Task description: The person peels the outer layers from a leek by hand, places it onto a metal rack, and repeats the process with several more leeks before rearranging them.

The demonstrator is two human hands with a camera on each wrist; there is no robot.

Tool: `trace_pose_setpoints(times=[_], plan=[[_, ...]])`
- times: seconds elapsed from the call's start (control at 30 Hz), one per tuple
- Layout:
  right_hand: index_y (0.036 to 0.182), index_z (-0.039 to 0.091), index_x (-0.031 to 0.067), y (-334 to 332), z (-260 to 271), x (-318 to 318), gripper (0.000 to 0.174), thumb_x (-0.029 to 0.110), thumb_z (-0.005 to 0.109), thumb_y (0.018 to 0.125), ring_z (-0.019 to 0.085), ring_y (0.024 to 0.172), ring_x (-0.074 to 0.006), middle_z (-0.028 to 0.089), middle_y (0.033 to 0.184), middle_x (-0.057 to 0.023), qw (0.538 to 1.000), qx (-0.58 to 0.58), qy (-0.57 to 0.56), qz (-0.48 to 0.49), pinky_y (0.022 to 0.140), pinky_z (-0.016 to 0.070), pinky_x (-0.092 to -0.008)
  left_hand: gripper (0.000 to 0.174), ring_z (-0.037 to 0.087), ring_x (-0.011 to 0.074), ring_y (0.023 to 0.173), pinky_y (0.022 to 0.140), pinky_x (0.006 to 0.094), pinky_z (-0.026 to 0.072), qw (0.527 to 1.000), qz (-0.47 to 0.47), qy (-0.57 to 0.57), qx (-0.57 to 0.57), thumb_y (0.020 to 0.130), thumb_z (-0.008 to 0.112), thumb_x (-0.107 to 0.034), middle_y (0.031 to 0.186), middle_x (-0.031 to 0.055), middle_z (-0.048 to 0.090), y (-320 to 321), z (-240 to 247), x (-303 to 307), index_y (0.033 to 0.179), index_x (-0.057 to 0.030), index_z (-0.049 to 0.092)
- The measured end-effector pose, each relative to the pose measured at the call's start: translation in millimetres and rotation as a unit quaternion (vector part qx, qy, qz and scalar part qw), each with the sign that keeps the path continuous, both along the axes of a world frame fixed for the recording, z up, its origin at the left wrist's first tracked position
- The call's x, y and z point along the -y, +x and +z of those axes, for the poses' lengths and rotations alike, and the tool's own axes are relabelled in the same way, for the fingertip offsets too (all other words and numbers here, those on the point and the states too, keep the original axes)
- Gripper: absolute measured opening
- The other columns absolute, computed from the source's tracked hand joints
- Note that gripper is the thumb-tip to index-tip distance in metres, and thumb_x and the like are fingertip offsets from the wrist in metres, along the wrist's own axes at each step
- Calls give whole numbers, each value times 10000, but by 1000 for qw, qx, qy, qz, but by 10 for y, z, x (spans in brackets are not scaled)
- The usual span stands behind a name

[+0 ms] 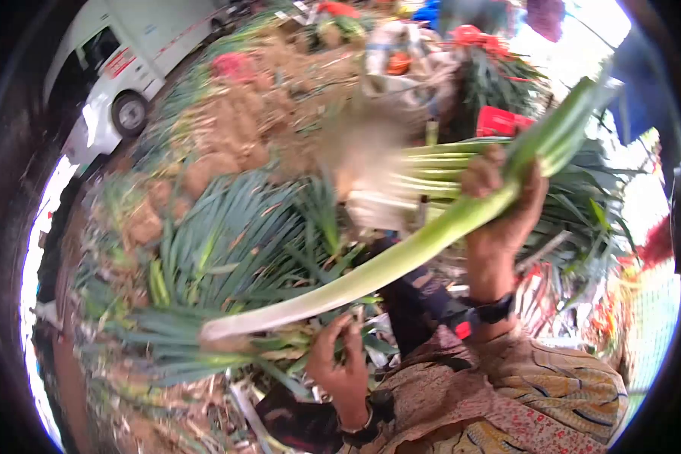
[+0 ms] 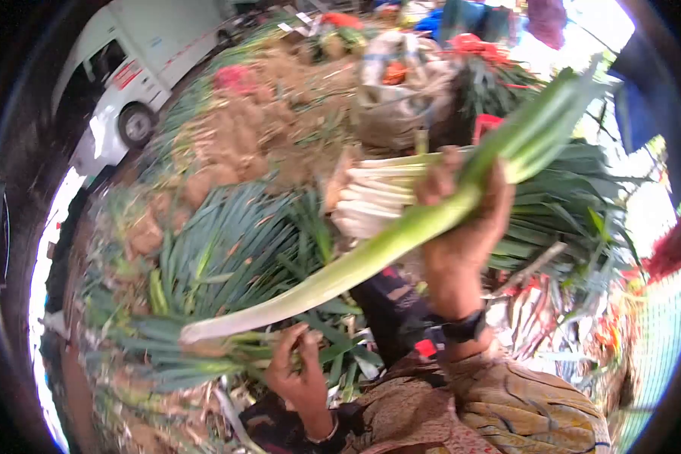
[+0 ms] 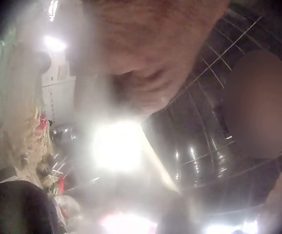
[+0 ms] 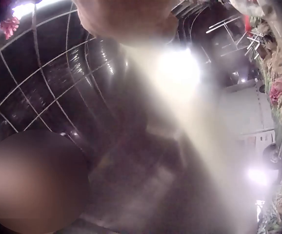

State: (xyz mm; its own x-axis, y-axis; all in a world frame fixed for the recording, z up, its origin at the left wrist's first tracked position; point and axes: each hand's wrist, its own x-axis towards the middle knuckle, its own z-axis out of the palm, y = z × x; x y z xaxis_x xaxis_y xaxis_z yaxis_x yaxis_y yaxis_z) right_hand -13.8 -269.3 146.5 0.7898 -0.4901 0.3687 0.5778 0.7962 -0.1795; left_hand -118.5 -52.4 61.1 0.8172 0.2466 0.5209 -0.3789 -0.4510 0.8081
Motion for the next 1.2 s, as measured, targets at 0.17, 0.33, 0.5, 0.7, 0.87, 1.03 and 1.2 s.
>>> trace_pose_setpoints(times=[0.17, 0.33, 0.5, 0.7, 0.87, 1.03, 1.2], plan=[[1045, 379, -26, -24, -14, 327, 387, 267, 566, 872, 378, 679, -142, 373, 862, -74, 989, 112, 9, 100, 584, 351, -268, 213, 512, 71, 618, 561, 205, 415, 990, 137, -35, 15, 869, 612, -72, 820, 52, 638, 1, 70, -440, 1059, 21, 599], [1308, 331, 38, -50, -76, 429, 502, 266, 518, 902, 389, 648, -132, 393, 857, -74, 991, 110, 3, 72, 546, 371, -263, 494, 553, 129, 853, 650, 256, 465, 669, -148, -706, 180, 860, 603, -43, 1042, 85, 605, 92, -359, -1106, 1323, -30, 432], [1437, 188, 126, -113, 72, 337, 623, 285, 497, 920, 366, 561, -119, 409, 834, -84, 993, 105, 32, 47, 466, 356, -245, 582, 575, 196, 902, 750, 303, 501, 943, 79, -322, -23, 883, 559, -112, 1201, 78, 531, 279, -279, -801, 1402, -119, 294], [1438, 175, 160, -115, -8, 525, 608, 308, 468, 927, 382, 534, -120, 403, 792, -65, 996, 86, 23, 18, 444, 366, -250, 396, 591, 190, 841, 612, 336, 503, 880, 107, -446, -121, 869, 589, -234, 976, 81, 588, 298, -487, -793, 1223, -78, 505], [1450, 79, 208, -317, 64, 337, 711, 350, 499, 895, 399, 456, -119, 392, 706, -42, 995, -27, -94, -31, 403, 376, -257, 353, 563, 185, 890, 690, 328, 485, 958, 55, -255, -118, 876, 581, -201, 1032, 74, 555, 294, -1260, -1072, 1194, -62, 515], [1456, 10, 208, -509, 159, 413, 810, 308, 564, 874, 379, 394, -135, 376, 635, -33, 991, 2, -118, -69, 349, 362, -285, 323, 447, 150, 641, 580, 354, 384, 941, 91, -204, -255, 878, 565, -141, 810, 59, 524, 694, -1781, -1250, 1171, -19, 503], [1441, 102, 77, -783, 273, 1539, 670, 203, 494, 911, 374, 447, -104, 384, 716, -50, 974, 115, -126, -148, 387, 349, -267, 401, 546, 258, 744, 639, 414, 452, 852, 170, -144, -474, 903, 532, -236, 1035, 151, 579, 757, -2540, -2534, 1227, -7, 471]])
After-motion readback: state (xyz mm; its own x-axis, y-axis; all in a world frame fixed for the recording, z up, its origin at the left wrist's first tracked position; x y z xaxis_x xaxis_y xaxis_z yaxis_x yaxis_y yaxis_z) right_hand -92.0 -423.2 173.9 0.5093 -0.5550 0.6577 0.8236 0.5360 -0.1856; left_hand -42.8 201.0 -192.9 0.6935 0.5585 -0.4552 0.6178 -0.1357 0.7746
